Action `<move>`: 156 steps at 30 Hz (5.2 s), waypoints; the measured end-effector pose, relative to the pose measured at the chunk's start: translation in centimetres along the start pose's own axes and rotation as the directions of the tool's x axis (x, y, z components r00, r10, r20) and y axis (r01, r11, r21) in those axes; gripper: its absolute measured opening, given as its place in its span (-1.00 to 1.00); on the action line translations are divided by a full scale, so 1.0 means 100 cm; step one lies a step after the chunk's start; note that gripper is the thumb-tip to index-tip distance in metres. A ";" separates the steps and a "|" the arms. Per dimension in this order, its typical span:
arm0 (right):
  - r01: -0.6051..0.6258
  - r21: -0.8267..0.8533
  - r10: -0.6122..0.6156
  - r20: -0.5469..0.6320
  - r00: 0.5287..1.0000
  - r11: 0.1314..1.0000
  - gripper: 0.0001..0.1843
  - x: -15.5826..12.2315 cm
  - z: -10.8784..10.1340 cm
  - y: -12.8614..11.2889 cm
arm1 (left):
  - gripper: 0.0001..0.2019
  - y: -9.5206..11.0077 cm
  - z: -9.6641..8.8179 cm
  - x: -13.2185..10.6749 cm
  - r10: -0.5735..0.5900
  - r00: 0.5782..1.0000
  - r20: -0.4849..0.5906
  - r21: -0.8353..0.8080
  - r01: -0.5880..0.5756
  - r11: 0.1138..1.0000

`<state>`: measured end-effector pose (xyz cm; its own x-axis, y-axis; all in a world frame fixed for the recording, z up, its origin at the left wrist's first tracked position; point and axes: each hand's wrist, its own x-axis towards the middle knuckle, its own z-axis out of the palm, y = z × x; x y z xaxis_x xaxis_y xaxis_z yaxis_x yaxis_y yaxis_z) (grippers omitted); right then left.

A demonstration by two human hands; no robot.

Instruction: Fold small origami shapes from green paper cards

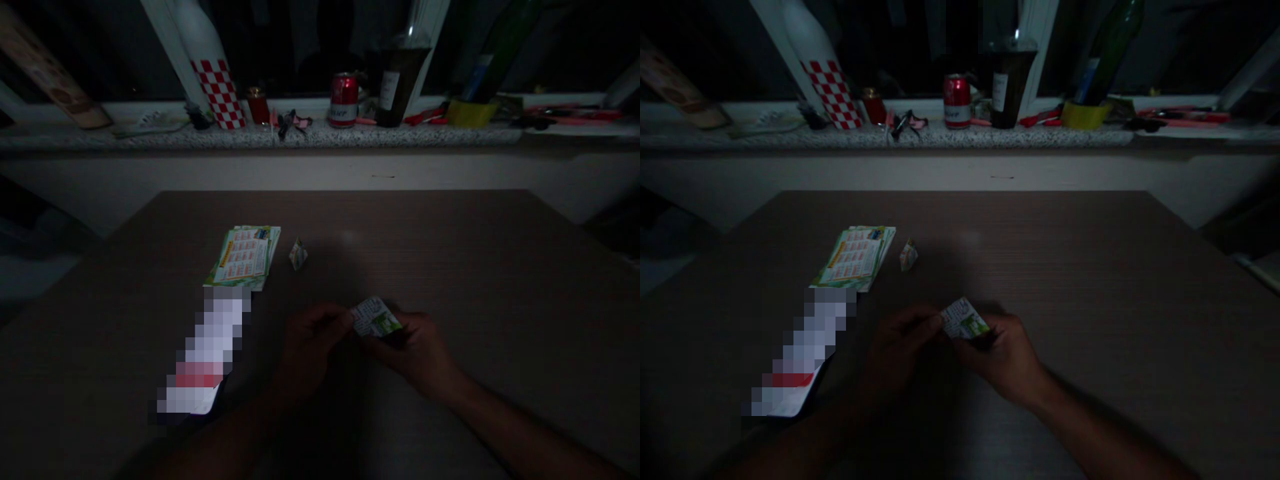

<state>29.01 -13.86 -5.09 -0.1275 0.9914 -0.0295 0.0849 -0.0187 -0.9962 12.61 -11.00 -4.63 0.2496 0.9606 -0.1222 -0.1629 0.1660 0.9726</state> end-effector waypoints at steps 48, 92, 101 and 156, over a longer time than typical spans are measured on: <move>0.168 0.020 -0.156 -0.274 0.949 0.986 -0.89 -0.003 -0.009 -0.005 | -0.95 0.008 -0.002 -0.012 0.141 0.989 -0.049 0.292 -0.121 0.949; 0.103 0.035 -0.104 0.040 0.994 0.994 -0.72 -0.004 -0.004 0.012 | -0.82 0.003 0.004 -0.003 -0.144 0.989 0.024 0.003 0.144 0.990; 0.164 -0.009 -0.161 0.138 0.977 0.986 -0.55 -0.006 -0.008 0.010 | -0.89 0.007 0.003 -0.001 -0.180 0.982 0.064 0.074 0.175 0.982; 0.320 -0.261 -0.264 0.227 0.937 0.911 -0.67 -0.004 -0.004 -0.001 | -0.86 -0.003 -0.001 0.001 -0.231 0.971 0.068 -0.161 0.239 0.958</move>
<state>29.42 -14.25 -4.98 -0.3662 0.9049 0.2171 0.2948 0.3340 -0.8953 12.60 -10.98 -4.98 0.3446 0.8791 -0.3294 -0.2501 0.4242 0.8704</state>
